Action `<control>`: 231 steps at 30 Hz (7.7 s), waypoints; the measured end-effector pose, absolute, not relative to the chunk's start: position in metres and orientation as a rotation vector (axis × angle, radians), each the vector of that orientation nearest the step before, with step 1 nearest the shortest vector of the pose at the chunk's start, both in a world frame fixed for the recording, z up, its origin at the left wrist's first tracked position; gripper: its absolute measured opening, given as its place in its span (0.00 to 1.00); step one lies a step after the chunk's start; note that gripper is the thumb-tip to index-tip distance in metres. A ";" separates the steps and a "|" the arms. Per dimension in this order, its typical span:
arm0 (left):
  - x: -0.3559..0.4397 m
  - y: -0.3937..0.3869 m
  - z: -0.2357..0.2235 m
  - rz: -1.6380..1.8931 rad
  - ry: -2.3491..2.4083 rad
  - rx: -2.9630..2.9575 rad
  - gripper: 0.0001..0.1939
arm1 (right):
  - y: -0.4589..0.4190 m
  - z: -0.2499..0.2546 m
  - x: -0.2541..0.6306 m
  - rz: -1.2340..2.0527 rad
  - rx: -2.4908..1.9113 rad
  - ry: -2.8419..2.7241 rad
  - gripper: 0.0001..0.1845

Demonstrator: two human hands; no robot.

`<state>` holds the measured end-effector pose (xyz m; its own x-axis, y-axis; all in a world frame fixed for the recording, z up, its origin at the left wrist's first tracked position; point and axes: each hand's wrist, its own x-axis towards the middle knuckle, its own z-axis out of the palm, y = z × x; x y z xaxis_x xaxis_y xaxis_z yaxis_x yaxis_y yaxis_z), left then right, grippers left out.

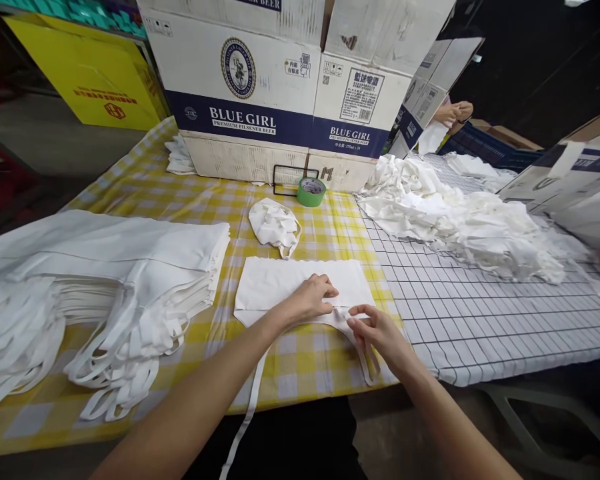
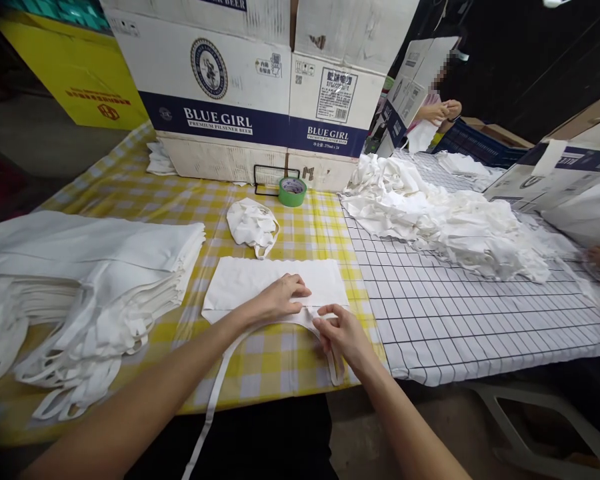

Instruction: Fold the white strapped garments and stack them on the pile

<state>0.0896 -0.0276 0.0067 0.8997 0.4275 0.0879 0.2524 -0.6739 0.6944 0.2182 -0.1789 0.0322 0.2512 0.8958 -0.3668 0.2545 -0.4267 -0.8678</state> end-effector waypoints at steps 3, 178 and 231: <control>0.090 -0.024 0.011 0.305 0.490 2.340 0.18 | -0.209 0.036 0.212 1.232 -1.739 -0.843 0.23; -0.012 0.002 -0.005 0.493 0.662 2.356 0.07 | -0.080 0.033 0.138 0.177 -2.046 -2.414 0.12; -0.036 0.015 -0.015 0.132 0.904 2.659 0.27 | -0.261 -0.010 0.019 1.157 -1.436 -1.118 0.31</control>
